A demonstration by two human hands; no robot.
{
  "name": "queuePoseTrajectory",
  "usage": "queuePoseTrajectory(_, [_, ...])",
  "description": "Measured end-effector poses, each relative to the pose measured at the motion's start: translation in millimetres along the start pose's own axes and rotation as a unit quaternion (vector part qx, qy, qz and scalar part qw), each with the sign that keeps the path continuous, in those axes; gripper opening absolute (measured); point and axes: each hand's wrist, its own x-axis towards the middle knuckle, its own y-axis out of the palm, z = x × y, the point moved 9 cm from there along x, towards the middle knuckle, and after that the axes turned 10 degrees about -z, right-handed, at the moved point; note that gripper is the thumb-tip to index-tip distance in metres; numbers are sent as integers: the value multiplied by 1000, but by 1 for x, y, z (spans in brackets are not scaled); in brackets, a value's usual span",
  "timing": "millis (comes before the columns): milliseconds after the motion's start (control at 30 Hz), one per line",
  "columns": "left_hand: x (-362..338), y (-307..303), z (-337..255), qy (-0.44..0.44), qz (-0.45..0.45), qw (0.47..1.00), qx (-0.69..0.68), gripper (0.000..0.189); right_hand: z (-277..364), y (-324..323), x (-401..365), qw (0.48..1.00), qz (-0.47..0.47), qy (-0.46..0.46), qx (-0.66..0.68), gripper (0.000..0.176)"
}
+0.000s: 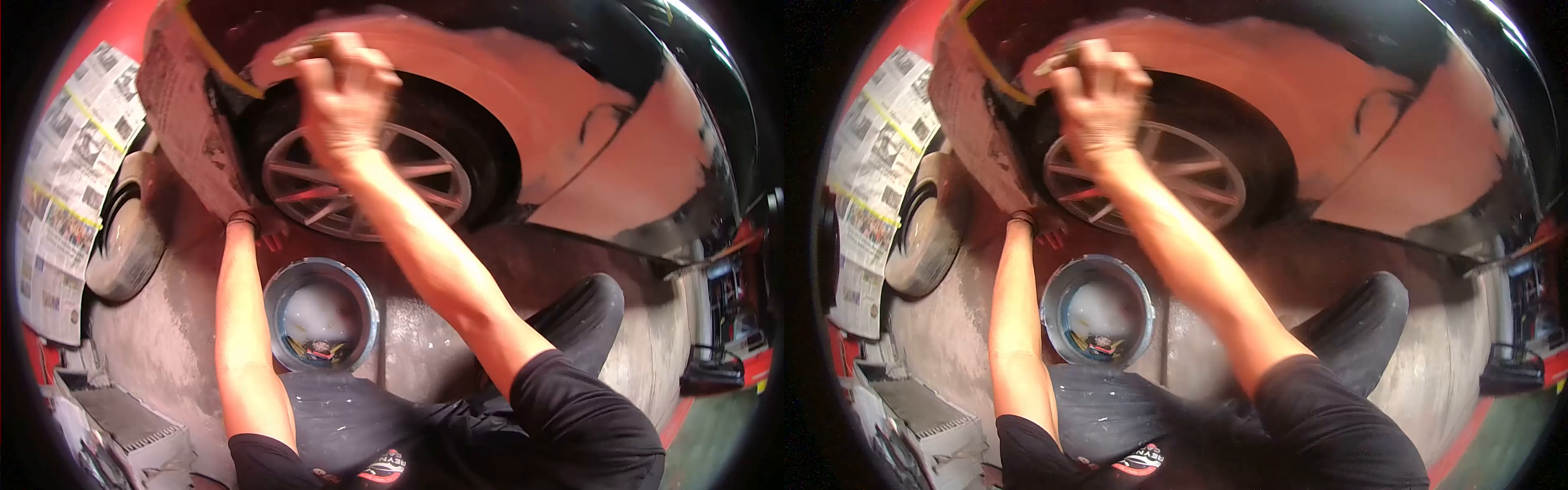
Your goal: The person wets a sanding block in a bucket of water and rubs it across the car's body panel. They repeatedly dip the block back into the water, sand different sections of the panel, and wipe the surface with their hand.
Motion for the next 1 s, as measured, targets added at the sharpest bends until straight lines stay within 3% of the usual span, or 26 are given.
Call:
queuePoseTrajectory(33, [-4,-5,-21,21,-2,1000,4,41,13,11,-2,999,-3,-3,34,29])
queuePoseTrajectory(133, [2,-11,-47,20,16,999,30,42,-37,-26,-2,998,6,14,53,25])
queuePoseTrajectory(200, [-4,-12,-55,44,19,998,43,44,-108,-88,-7,999,10,41,12,57])
queuePoseTrajectory(233, [-12,-15,-61,50,19,997,52,44,-142,-113,-19,998,24,28,-59,58])
queuePoseTrajectory(300, [-35,-15,-87,58,19,996,71,44,-198,-165,-43,988,26,108,-111,53])
queuePoseTrajectory(367, [-78,-13,-140,123,2,990,67,46,-212,-191,-49,978,45,179,-98,49])
queuePoseTrajectory(433, [-90,11,-203,228,55,968,91,50,-209,-205,-53,975,90,202,-30,50])
queuePoseTrajectory(500, [-121,35,-274,411,57,910,-6,55,-195,-206,-51,946,154,267,102,49])
queuePoseTrajectory(533, [-128,53,-297,423,115,883,-169,56,-196,-206,-58,920,183,314,143,47])
queuePoseTrajectory(567, [-135,72,-313,422,160,830,-328,58,-196,-203,-69,888,213,360,188,46])
queuePoseTrajectory(633, [-112,103,-324,361,115,744,-550,63,-192,-193,-92,659,207,619,374,42])
queuePoseTrajectory(700, [-148,122,-345,383,222,558,-702,62,-193,-192,-117,516,184,715,434,40])
queuePoseTrajectory(800, [-165,136,-377,455,246,434,-738,78,-193,-196,-126,354,207,759,506,38])
queuePoseTrajectory(900, [-165,143,-403,491,173,392,-758,101,-191,-204,-165,249,226,789,515,40])
queuePoseTrajectory(933, [-161,144,-405,500,162,374,-765,112,-187,-207,-152,180,223,808,515,43])
queuePoseTrajectory(1000, [-157,157,-394,452,87,407,-789,118,-198,-204,-174,121,225,821,511,43])
